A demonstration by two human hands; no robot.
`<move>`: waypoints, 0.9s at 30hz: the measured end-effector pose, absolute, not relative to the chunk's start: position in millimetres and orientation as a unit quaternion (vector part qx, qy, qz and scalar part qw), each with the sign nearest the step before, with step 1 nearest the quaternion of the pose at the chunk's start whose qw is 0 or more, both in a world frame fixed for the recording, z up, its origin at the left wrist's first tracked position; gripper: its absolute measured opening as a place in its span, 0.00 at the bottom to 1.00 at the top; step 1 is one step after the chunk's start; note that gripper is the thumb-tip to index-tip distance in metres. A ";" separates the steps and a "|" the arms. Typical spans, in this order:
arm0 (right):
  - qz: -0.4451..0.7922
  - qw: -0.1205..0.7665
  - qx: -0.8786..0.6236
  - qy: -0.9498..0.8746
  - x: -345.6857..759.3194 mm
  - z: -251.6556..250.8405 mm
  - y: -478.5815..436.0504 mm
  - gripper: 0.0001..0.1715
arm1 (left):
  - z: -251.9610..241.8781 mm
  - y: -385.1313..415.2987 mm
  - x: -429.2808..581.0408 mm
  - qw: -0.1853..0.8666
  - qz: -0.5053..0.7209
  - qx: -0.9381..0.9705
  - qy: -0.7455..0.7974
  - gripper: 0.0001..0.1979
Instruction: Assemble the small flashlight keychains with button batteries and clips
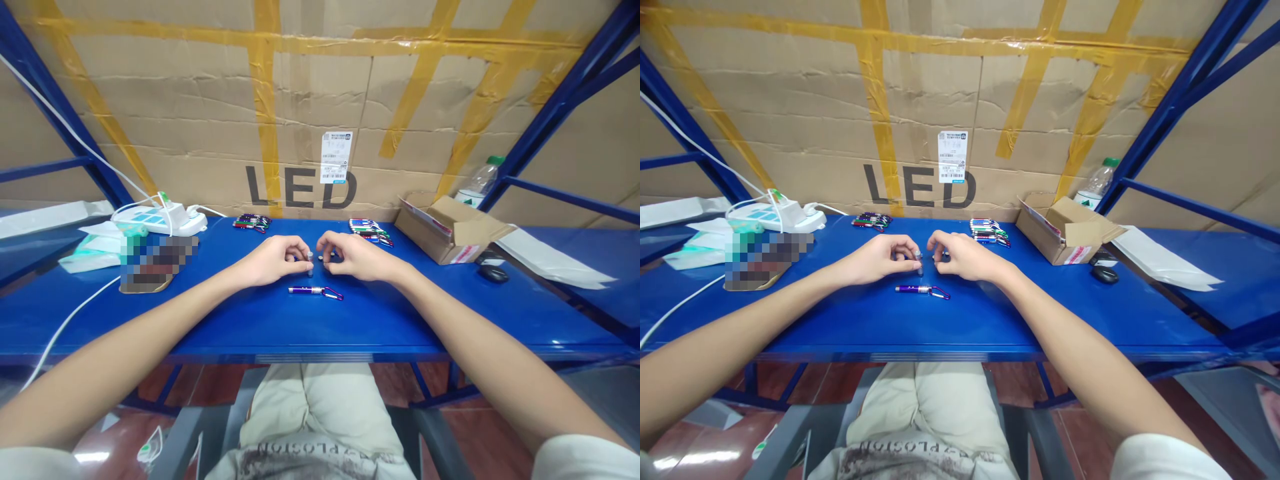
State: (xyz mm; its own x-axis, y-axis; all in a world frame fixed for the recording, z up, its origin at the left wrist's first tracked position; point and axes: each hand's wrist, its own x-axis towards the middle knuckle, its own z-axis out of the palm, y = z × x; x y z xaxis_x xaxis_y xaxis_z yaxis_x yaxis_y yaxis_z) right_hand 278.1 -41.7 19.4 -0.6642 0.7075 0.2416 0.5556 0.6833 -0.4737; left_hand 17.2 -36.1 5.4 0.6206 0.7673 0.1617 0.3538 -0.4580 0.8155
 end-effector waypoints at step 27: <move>0.339 0.311 -0.307 -0.833 274.6 30.2 -52.0 0.27 | -1.4 -43.5 27.2 0.423 0.253 0.806 0.328 0.19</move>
State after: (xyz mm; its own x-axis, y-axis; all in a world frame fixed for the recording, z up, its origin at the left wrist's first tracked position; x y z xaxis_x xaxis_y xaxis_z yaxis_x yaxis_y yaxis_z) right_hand 274.6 -52.0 30.2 -0.6182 0.7223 0.3101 0.3002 0.5815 -0.7561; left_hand 27.2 -43.5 -1.4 0.6576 0.7420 0.1306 0.3149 -0.4282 0.8471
